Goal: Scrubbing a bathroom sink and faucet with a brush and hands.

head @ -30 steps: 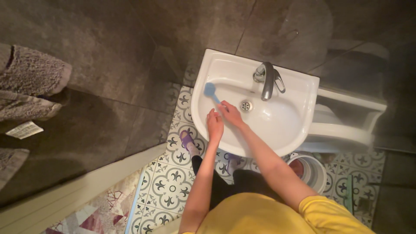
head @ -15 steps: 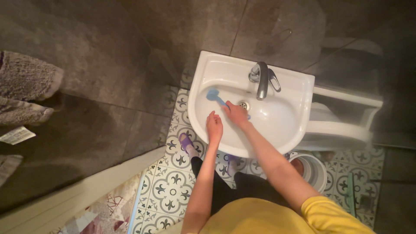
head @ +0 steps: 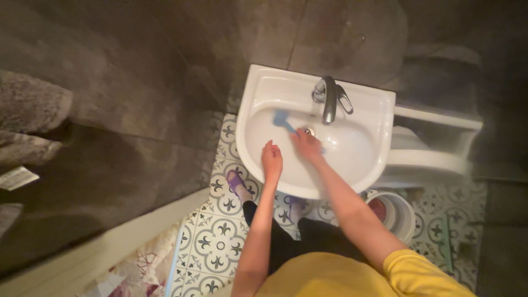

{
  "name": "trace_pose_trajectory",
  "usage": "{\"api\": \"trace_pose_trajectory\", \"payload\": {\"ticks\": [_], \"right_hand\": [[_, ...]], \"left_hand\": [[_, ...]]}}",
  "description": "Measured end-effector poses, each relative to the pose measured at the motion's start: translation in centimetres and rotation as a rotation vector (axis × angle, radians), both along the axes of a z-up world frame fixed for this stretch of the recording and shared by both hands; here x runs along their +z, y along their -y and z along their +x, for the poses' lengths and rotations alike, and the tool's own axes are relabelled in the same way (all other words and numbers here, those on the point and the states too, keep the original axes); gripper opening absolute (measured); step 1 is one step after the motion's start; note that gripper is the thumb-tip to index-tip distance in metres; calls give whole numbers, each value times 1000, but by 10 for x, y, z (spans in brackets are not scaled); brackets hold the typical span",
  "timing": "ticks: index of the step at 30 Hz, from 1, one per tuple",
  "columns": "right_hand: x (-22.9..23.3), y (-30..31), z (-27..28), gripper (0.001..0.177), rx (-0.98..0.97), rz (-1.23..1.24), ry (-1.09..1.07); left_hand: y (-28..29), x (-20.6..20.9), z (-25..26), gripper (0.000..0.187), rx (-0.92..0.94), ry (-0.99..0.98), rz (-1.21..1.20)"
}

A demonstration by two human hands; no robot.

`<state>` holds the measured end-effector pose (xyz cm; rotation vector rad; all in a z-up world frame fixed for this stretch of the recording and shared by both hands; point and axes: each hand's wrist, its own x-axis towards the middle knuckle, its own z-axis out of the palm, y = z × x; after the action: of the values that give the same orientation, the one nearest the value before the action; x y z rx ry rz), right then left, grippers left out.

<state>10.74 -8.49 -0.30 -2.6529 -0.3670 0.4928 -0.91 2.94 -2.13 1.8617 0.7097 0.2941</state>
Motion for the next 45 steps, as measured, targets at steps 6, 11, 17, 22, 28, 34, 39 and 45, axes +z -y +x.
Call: {"api": "trace_pose_trajectory", "payload": {"ticks": [6,11,17,22,28,34,39,45], "right_hand": [[-34,0,-10,42,-141,95,133],[23,-16,-13,35,6,13,3],[-13,43,-30,35,-194,-36,204],[21,34,-32,32,-316,-47,163],[43,0,-8,29,24,-52,240],[18,58,-25,31,-255,-243,160],[27,30,-15,31,-61,-352,357],[27,55,-29,29,-274,-259,142]], "left_hand": [[-2,17,8,43,10,-25,-79],[8,-18,1,42,-9,9,33],[6,6,14,42,-57,9,-22],[6,12,9,41,-71,12,-75],[11,14,13,42,-60,0,-66],[16,22,17,41,-105,-20,-48],[28,12,19,44,-116,-20,-80],[32,18,25,44,-136,-6,-83]]}}
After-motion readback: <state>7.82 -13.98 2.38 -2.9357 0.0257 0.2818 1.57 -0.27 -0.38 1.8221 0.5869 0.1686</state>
